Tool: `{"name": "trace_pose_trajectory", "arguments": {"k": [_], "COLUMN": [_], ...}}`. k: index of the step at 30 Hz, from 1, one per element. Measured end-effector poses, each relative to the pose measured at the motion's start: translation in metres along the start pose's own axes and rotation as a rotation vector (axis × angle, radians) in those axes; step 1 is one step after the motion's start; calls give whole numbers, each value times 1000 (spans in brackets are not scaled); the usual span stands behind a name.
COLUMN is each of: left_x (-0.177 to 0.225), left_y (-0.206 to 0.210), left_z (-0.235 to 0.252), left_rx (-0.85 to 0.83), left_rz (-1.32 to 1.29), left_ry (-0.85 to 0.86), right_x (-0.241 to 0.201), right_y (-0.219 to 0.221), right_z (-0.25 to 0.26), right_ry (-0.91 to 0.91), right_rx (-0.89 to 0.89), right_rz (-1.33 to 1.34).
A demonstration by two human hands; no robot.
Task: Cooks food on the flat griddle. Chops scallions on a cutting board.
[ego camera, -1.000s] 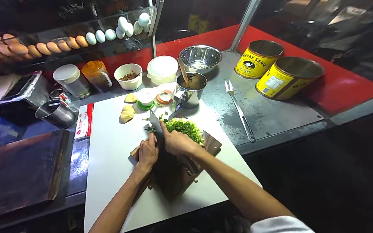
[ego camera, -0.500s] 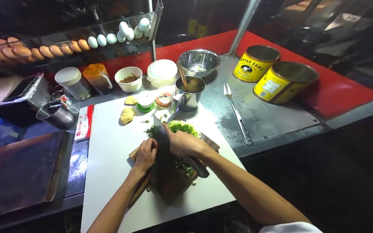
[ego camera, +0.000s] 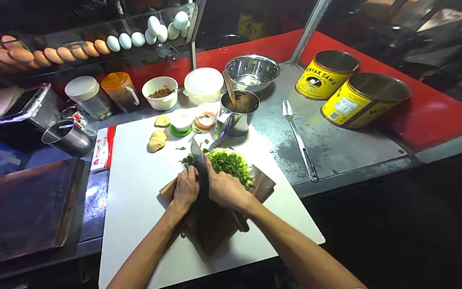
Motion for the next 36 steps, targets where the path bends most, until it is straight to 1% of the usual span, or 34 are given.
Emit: {"name": "trace_pose_trajectory", "arguments": {"k": [3,7,10,11,14,15,17,18,19,20,22,23,24,25,26,28,30,31,32,33,34,35,36], "left_x": [2,-1,-1,-1,-2,-3,-6,-7,-7,-9,-3,4,11,18,22,23,17,13,9,4,1,0,2], "left_y": [-2,1,0,0,1,1,-3,-6,-10,-12,-24,-34,-43,-50,-52,-45,-34,-31,-30,-31,-33,-36,-41], "left_z": [-3,0,-6,-6,-2,-3,-6,-6,-6,-9,-18,-20,-19,-16,-11,1,6,4,-2,-11,-21,-32,-42], "left_rx": [-46,29,11,30,70,53,-39,-86,-92,-25,209,309,349,327,255,47,-138,-171,-173,-161,-124,-78,-17], "left_rz": [27,2,-3,-13,-41,-32,-19,-63,-154,-279,-563,-662,-698,-671,-591,-361,-214,-194,-201,-238,-305,-379,-449], "left_ry": [-49,-13,-37,-32,-2,2,-3,-23,-48,-67,-91,-81,-67,-44,-22,-13,-51,-67,-76,-82,-92,-113,-141], "right_x": [-2,-4,-4,-5,-6,-4,3,6,7,6,-5,-12,-18,-24,-29,-32,-22,-10,9,35,67,103,143], "right_y": [-9,0,-6,-4,5,3,-1,-2,-2,1,17,27,36,44,53,65,67,64,56,44,31,17,3], "right_z": [5,13,13,11,20,23,24,20,13,4,-13,-19,-23,-26,-25,-18,-12,-12,-15,-21,-25,-27,-22], "right_ry": [-35,-8,-35,-26,11,4,-18,-18,-15,-14,-30,-43,-55,-63,-63,-78,-166,-239,-299,-315,-277,-164,9], "right_rx": [-55,15,-51,-45,76,70,28,24,35,41,45,27,-3,-44,-81,-139,-182,-183,-143,-45,143,384,579], "right_rz": [-15,27,33,55,104,107,79,52,20,-13,-36,-26,-2,22,43,36,43,91,188,319,451,506,459]}}
Point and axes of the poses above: each hand's wrist, its own z-axis towards the middle knuckle, its own y-axis out of the palm, x = y × z, the point moved 1 cm from there along z, towards the middle knuckle, and after that the axes turned 2 degrees about z, right-handed, at the moved point
